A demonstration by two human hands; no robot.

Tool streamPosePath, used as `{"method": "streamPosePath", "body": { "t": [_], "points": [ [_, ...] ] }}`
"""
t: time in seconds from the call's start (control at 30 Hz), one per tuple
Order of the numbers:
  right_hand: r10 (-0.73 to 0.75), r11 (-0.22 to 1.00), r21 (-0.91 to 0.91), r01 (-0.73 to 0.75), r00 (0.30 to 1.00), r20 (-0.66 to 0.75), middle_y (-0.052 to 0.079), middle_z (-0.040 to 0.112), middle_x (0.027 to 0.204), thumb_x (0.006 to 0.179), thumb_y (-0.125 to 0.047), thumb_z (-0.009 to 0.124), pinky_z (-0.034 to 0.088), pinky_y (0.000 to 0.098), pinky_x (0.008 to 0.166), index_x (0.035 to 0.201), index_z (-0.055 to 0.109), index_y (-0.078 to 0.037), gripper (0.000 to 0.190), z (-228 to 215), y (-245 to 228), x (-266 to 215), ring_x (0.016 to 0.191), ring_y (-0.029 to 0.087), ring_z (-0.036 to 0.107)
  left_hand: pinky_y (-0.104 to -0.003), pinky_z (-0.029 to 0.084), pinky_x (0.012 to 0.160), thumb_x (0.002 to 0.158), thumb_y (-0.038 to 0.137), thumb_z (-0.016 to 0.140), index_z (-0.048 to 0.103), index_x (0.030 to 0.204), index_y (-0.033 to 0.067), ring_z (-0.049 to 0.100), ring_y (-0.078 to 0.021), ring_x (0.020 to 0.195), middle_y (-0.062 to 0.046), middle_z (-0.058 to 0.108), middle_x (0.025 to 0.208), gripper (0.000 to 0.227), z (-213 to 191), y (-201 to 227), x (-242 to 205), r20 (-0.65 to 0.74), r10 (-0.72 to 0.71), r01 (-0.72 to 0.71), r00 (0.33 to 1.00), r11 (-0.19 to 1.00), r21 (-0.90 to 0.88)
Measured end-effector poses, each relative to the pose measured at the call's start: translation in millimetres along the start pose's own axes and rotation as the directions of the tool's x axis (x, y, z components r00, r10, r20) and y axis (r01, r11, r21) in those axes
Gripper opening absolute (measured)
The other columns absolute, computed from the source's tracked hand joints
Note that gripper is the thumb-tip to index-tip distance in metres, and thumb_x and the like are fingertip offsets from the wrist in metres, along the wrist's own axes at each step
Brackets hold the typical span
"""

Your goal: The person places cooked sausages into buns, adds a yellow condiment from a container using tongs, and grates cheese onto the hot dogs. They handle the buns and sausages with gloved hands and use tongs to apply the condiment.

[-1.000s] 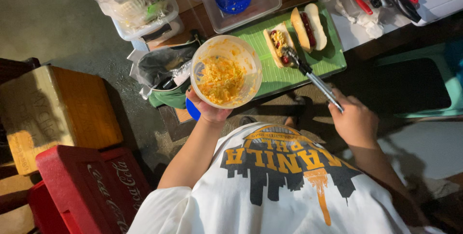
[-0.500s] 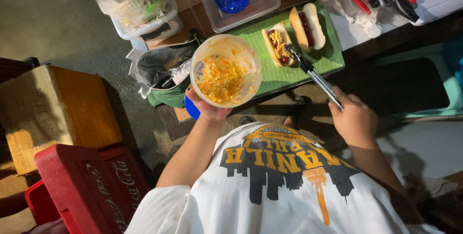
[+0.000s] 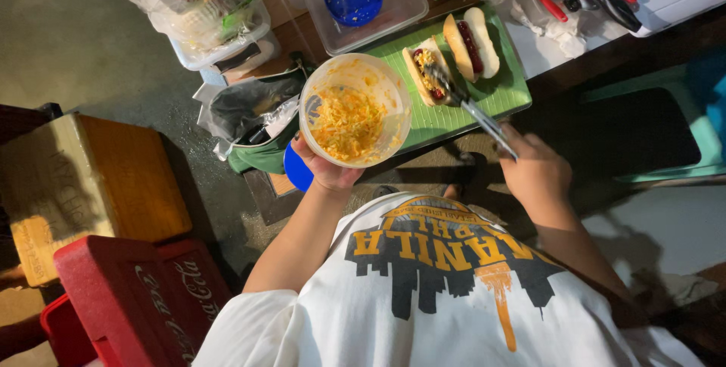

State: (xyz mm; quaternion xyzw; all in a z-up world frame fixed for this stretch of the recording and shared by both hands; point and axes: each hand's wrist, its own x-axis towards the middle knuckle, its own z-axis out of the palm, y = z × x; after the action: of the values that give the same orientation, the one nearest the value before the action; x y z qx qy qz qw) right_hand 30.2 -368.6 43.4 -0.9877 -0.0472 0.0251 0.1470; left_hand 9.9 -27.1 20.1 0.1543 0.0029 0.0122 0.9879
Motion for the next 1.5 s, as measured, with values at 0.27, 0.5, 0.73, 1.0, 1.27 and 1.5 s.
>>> {"method": "streamPosePath", "body": {
  "t": [0.27,0.5,0.73,1.0,1.27,1.5],
  "points": [
    [-0.059,0.998,0.022,0.059,0.998,-0.018,0.01,0.066,0.096,0.099,-0.032,0.065,0.054,0.0479,0.069,0.143,0.064,-0.025,0.044,22.0,1.3,32.4,0.084,0.034,0.068,-0.054,0.046,0.12,0.082,0.062,0.077,0.051,0.153,0.014,0.055,-0.0325,0.14,-0.009,0.056,0.153,0.089,0.4,-4.5,-3.0,0.02,-0.017,0.018,1.0,1.0,-0.021],
    [-0.011,0.997,0.073,0.01,1.0,0.013,0.01,0.067,0.094,0.098,-0.032,0.065,0.053,0.0489,0.068,0.142,0.065,-0.025,0.045,16.0,10.6,23.7,0.079,0.035,0.067,-0.053,0.047,0.116,0.084,0.058,0.076,0.054,0.152,0.0133,0.056,-0.034,0.138,-0.011,0.059,0.151,0.084,-6.2,-6.1,-4.8,0.013,-0.028,0.029,1.0,0.996,-0.09],
    [-0.014,0.993,0.117,0.011,1.0,0.022,0.012,0.069,0.096,0.096,-0.032,0.066,0.053,0.0495,0.067,0.138,0.067,-0.026,0.042,19.5,4.1,38.8,0.08,0.036,0.068,-0.055,0.046,0.119,0.082,0.06,0.076,0.052,0.151,0.0145,0.055,-0.0333,0.14,-0.009,0.056,0.152,0.086,2.8,-13.5,-1.6,-0.028,-0.005,0.004,1.0,0.999,-0.049],
    [-0.043,0.879,0.474,0.06,0.998,-0.046,0.008,0.075,0.112,0.097,-0.035,0.076,0.052,0.0362,0.082,0.139,0.07,-0.017,0.046,-117.0,45.9,24.7,0.093,0.018,0.069,-0.056,0.041,0.122,0.073,0.061,0.078,0.024,0.168,0.02,0.048,-0.0331,0.146,-0.011,0.044,0.162,0.116,38.9,-5.4,6.9,0.081,-0.028,0.014,0.996,0.985,0.172],
    [-0.363,0.92,0.007,0.391,0.848,0.386,0.0,0.059,0.08,0.079,-0.041,0.08,0.053,0.0286,0.062,0.145,0.057,-0.036,0.07,-202.0,65.2,64.8,0.073,0.014,0.062,-0.055,0.039,0.124,0.07,0.055,0.08,0.019,0.171,0.0191,0.049,-0.0354,0.145,-0.016,0.045,0.16,0.123,57.2,-35.0,31.0,0.073,0.008,-0.018,0.997,0.99,0.142],
    [-0.478,0.739,-0.297,0.604,0.782,0.4,-0.007,0.062,0.079,0.085,-0.05,0.071,0.051,0.032,0.052,0.141,0.063,-0.039,0.058,-232.1,18.9,84.3,0.054,0.016,0.062,-0.056,0.042,0.121,0.069,0.048,0.081,0.019,0.17,0.0192,0.049,-0.0372,0.144,-0.018,0.045,0.159,0.122,64.7,-78.0,56.6,0.109,0.007,-0.022,0.994,0.99,0.137]
  ]
}}
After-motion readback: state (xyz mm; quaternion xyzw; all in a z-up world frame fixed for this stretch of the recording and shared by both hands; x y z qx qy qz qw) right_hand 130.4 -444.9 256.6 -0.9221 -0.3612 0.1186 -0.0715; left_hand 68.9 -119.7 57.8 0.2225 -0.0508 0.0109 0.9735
